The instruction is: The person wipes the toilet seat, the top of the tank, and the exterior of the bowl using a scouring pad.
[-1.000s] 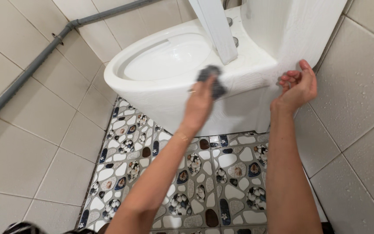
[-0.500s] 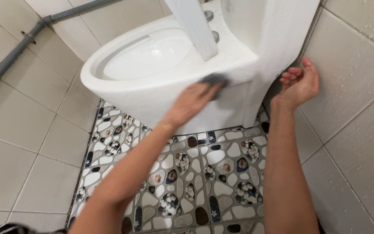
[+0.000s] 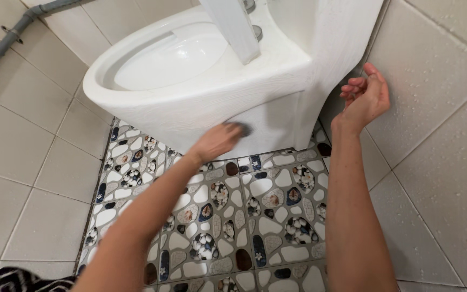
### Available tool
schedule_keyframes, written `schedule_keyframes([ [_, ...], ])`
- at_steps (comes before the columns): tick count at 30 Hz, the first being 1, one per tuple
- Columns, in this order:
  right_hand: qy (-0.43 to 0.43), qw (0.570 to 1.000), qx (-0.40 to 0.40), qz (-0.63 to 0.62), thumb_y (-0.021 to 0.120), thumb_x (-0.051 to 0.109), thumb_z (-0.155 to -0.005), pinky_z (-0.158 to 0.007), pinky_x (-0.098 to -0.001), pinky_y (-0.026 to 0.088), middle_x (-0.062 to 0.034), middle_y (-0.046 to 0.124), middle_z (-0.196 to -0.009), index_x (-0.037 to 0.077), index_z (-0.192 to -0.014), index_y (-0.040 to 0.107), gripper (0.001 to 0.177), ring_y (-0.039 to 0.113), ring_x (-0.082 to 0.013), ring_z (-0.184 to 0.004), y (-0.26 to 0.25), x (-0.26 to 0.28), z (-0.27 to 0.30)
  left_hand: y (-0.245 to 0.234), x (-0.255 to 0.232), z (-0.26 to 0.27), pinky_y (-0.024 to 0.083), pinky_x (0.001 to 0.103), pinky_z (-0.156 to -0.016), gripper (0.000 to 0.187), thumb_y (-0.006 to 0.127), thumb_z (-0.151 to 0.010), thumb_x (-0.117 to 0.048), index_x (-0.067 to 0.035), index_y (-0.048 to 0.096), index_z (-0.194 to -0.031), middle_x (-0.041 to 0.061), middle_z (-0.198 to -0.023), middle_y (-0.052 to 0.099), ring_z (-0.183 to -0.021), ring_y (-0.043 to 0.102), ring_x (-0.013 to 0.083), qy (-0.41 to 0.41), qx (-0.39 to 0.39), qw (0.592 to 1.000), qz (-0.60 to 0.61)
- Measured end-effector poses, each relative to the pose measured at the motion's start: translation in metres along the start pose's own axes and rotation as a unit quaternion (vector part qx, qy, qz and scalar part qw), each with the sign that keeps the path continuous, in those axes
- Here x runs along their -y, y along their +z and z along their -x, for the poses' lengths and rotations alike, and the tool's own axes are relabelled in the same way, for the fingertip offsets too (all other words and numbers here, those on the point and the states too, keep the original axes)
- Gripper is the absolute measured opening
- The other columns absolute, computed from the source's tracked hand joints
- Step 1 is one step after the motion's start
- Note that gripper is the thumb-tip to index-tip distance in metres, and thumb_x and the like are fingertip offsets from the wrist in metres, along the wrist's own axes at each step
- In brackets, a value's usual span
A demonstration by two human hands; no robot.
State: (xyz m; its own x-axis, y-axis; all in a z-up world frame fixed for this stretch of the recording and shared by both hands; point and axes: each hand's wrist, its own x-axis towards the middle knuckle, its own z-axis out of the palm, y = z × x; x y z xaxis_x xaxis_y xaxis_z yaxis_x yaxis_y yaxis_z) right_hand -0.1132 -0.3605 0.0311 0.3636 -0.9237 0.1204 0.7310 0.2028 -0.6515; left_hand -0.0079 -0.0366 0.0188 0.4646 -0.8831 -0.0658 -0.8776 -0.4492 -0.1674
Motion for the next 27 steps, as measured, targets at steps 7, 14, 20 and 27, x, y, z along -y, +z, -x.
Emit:
schedule_keyframes([
  [7, 0.015, 1.0, 0.008, 0.002, 0.053, 0.016, -0.096, -0.05, -0.0251, 0.049, -0.0031, 0.067, -0.07, 0.0, -0.11, 0.073, 0.03, 0.061, -0.0108, -0.057, 0.0, -0.004, 0.0, 0.004, -0.063, -0.102, 0.054, 0.038, -0.093, 0.037, 0.037, -0.114, -0.026, -0.005, 0.049, -0.142, 0.017, -0.133, 0.06, -0.102, 0.068, 0.0285, 0.004, 0.052, 0.998, 0.019],
  [14, -0.001, 0.998, 0.019, 0.06, 0.053, 0.017, -0.098, -0.05, -0.0251, 0.05, -0.003, 0.068, -0.072, 0.0, -0.11, 0.075, 0.03, 0.062, -0.0109, -0.057, -0.012, -0.011, 0.008, 0.062, 0.021, 0.032, 0.052, 0.034, -0.102, 0.046, 0.041, -0.105, -0.003, -0.012, 0.055, -0.147, 0.009, -0.145, 0.06, -0.121, 0.06, 0.0189, 0.015, 0.039, 0.97, -0.24],
  [20, 0.012, 0.998, 0.037, 0.052, 0.055, 0.015, -0.098, -0.049, -0.0255, 0.048, -0.003, 0.067, -0.071, 0.0, -0.109, 0.074, 0.027, 0.062, -0.0118, -0.056, -0.029, -0.015, 0.0, 0.066, -0.081, -0.115, 0.049, 0.037, -0.104, 0.039, 0.042, -0.104, -0.025, -0.009, 0.058, -0.135, 0.013, -0.133, 0.061, -0.119, 0.061, 0.0266, -0.021, -0.013, 0.995, 0.097],
  [27, 0.013, 0.994, 0.057, 0.095, 0.053, 0.012, -0.1, -0.053, -0.0245, 0.047, -0.0036, 0.067, -0.074, -0.001, -0.111, 0.075, 0.028, 0.061, -0.0112, -0.059, -0.038, -0.002, 0.002, 0.12, -0.033, -0.044, 0.044, 0.04, -0.112, 0.035, 0.039, -0.106, -0.026, -0.018, 0.06, -0.133, 0.007, -0.138, 0.061, -0.128, 0.057, 0.0244, -0.085, 0.072, 0.987, 0.113],
])
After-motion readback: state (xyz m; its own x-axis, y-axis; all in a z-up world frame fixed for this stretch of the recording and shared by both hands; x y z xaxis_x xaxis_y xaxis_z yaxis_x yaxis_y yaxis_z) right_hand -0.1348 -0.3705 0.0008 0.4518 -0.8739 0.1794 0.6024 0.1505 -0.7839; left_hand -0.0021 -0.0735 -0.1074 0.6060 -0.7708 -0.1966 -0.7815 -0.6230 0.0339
